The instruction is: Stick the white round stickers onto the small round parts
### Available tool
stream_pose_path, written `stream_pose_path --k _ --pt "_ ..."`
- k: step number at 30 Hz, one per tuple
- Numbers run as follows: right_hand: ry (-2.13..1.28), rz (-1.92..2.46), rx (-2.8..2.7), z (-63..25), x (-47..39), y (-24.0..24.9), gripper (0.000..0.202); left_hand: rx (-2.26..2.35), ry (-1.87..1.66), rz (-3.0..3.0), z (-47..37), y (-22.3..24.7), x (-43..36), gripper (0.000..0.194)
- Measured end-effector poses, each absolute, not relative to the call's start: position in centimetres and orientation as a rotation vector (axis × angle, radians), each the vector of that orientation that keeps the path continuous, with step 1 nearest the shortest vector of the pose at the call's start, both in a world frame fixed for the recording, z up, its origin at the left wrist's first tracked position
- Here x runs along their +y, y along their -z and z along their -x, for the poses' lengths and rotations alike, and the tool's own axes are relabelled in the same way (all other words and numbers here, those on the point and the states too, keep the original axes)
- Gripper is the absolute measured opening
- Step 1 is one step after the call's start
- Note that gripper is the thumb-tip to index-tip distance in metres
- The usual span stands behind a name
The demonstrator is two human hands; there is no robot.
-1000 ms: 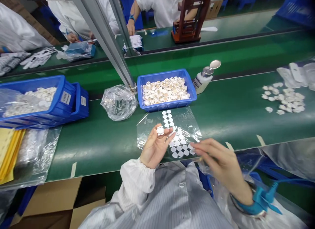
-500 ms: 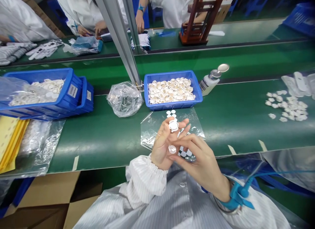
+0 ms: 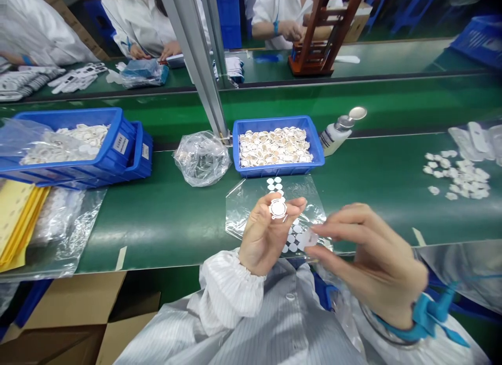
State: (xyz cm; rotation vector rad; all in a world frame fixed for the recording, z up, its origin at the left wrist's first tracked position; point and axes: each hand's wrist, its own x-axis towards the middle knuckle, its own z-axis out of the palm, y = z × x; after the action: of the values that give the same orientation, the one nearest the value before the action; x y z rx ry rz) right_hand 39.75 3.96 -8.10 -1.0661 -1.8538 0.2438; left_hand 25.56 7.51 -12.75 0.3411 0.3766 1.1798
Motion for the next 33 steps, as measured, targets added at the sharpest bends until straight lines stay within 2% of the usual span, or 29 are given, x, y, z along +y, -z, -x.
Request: stream_pose_path --k 4,17,27,33 --pt "-0.128 1.043 -1.899 -40.1 4.6 6.5 0.031 0.418 -1.179 -0.417 -25.6 12.8 7.2 0.026" --pt "-0.085 1.071 -2.068 -39.5 6.2 6.2 0.012 0.438 -1.166 -0.529 -25.6 12.3 7.0 0.023" --pt "-0.081 1.086 -2.108 -39.6 6.2 5.9 0.010 0.480 -1.151 -0.520 -25.5 12.5 6.9 0.025" --pt "-0.139 1.072 -1.906 -40.4 5.9 5.5 0.025 0.461 -1.176 -0.487 -25.6 12.6 6.9 0.024"
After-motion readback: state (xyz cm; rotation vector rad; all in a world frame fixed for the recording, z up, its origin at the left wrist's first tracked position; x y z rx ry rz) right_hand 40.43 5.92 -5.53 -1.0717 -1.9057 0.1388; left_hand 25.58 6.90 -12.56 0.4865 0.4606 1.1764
